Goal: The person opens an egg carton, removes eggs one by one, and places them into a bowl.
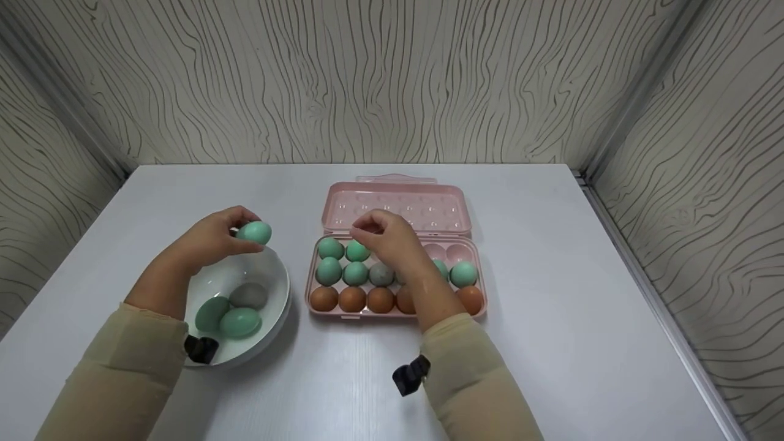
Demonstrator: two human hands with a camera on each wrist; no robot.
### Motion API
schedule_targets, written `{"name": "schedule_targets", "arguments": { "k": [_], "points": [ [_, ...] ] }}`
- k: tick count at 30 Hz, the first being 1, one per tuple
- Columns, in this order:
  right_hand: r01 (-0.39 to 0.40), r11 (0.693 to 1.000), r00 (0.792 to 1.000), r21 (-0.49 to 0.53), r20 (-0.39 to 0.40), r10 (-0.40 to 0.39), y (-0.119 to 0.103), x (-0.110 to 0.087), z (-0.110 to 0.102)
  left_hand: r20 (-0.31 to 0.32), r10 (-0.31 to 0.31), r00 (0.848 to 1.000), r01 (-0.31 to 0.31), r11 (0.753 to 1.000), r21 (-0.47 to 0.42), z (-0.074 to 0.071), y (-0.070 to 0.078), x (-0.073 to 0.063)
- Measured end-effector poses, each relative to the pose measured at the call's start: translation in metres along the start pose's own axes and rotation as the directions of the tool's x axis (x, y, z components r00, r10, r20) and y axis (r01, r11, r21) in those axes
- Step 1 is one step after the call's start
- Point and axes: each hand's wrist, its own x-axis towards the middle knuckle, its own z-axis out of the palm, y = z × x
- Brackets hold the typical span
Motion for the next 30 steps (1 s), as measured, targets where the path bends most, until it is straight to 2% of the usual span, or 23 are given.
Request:
{"name": "schedule_targets", "arguments": {
  "k": [3, 7, 11, 14, 23, 30],
  "points": [
    [-0.007, 1.0, 1.0, -0.012, -0.004, 0.007, 0.001, 0.0, -0.001, 0.027, -0.039, 0.999, 0.039, 0.999, 0.029, -0.002, -0.007, 0.001],
    [-0.008, 1.0, 1.0, -0.014, -0.011, 0.008, 0.001, 0.0, -0.003, 0.087, -0.066, 0.994, 0.059, 0.995, 0.079, -0.003, -0.017, 0.0],
    [0.001, 1.0, 1.0, -0.013, -0.013, -0.001, 0.002, 0.0, -0.004, 0.16, -0.087, 0.983, 0.066, 0.989, 0.129, -0.002, -0.026, 0.0],
    [0.006, 1.0, 1.0, -0.017, -0.01, -0.006, 0.003, -0.001, -0.004, 0.191, -0.117, 0.975, 0.087, 0.984, 0.158, 0.0, -0.031, 0.0],
    [-0.025, 0.999, 1.0, -0.033, -0.014, 0.024, 0.007, 0.0, -0.003, 0.212, -0.252, 0.944, 0.198, 0.949, 0.247, 0.003, -0.038, 0.002],
    [-0.034, 0.999, 0.999, -0.009, -0.024, 0.033, 0.008, 0.0, -0.003, 0.194, -0.301, 0.934, 0.255, 0.939, 0.229, 0.008, -0.04, 0.0]
  ]
}}
